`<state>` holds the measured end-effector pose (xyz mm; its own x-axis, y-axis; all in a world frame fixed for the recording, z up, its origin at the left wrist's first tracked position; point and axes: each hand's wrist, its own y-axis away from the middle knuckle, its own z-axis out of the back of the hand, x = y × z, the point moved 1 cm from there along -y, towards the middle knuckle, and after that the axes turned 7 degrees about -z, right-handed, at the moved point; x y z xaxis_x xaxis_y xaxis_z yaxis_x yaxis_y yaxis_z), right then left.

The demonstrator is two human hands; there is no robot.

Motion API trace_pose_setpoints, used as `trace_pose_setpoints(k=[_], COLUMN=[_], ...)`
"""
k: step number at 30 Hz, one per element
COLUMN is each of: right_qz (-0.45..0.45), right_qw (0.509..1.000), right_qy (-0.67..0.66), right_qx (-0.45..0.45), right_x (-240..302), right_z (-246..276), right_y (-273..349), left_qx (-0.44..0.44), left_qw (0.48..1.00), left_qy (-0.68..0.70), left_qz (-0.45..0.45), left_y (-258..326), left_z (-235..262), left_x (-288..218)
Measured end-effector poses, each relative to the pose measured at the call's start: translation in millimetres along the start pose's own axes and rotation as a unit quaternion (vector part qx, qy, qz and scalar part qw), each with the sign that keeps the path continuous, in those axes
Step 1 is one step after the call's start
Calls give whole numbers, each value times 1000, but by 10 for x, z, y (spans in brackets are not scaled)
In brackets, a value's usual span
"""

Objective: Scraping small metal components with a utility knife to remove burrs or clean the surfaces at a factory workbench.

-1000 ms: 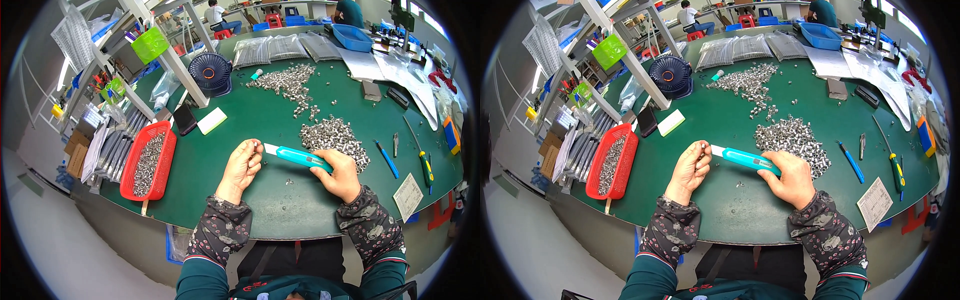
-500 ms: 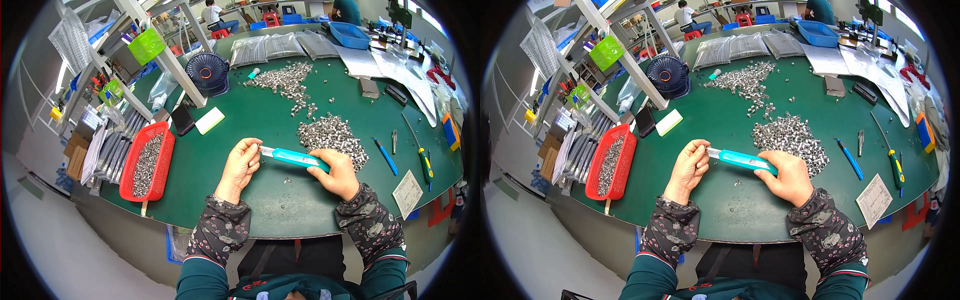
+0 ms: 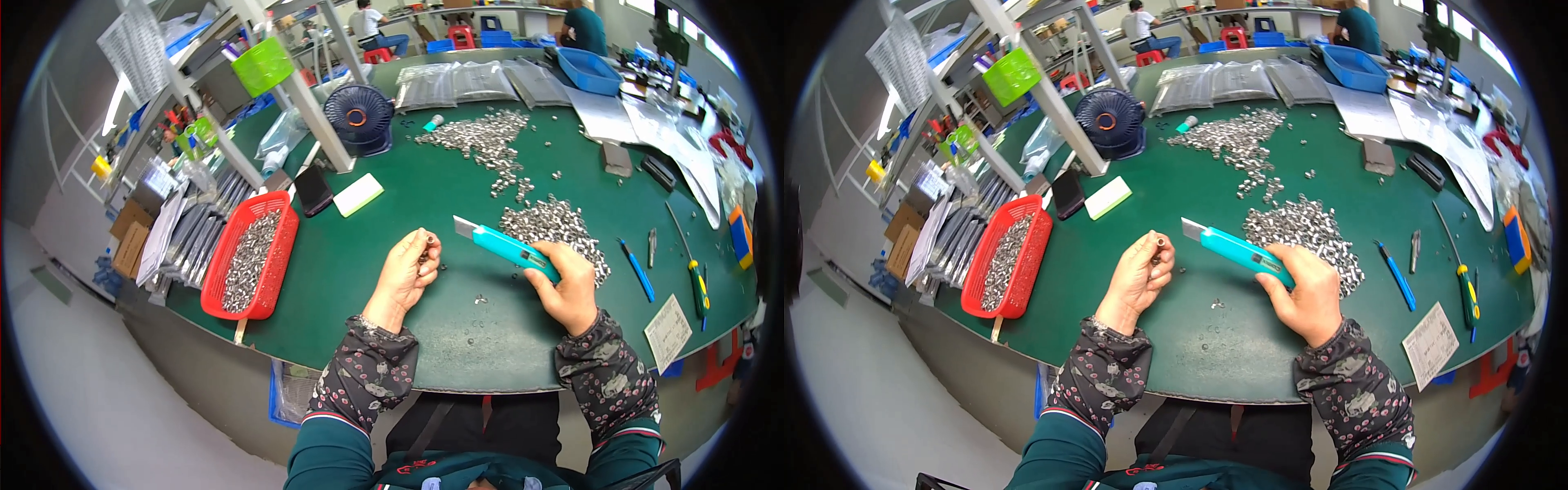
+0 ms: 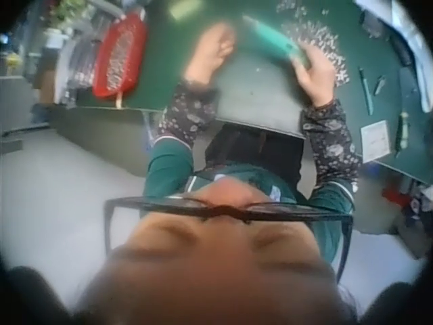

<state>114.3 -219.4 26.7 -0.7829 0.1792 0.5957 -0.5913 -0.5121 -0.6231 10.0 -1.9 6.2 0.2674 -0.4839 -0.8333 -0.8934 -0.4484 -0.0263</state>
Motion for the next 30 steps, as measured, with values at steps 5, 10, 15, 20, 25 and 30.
trace_pose_setpoints(k=[5,10,15,20,25,30], right_qz=[7,26,30,45,61,28], right_qw=[1000,999,999,999,998,999], right_qy=[11,16,14,25,20,23], right_qx=[26,8,16,8,9,26], right_x=[30,61,47,49,110,84], right_z=[6,62,10,57,23,62], right_y=[12,32,21,-2,-10,22], left_qx=[-26,-10,-126,-265,-278,-260], left_qw=[998,998,974,953,851,892], left_qy=[51,60,184,-29,-319,-297], left_qz=[13,-9,27,-140,-311,-221], left_y=[-1,-26,77,178,410,686], left_z=[23,2,68,248,1181,1187], left_x=[7,76,-40,-1002,-2129,-2211])
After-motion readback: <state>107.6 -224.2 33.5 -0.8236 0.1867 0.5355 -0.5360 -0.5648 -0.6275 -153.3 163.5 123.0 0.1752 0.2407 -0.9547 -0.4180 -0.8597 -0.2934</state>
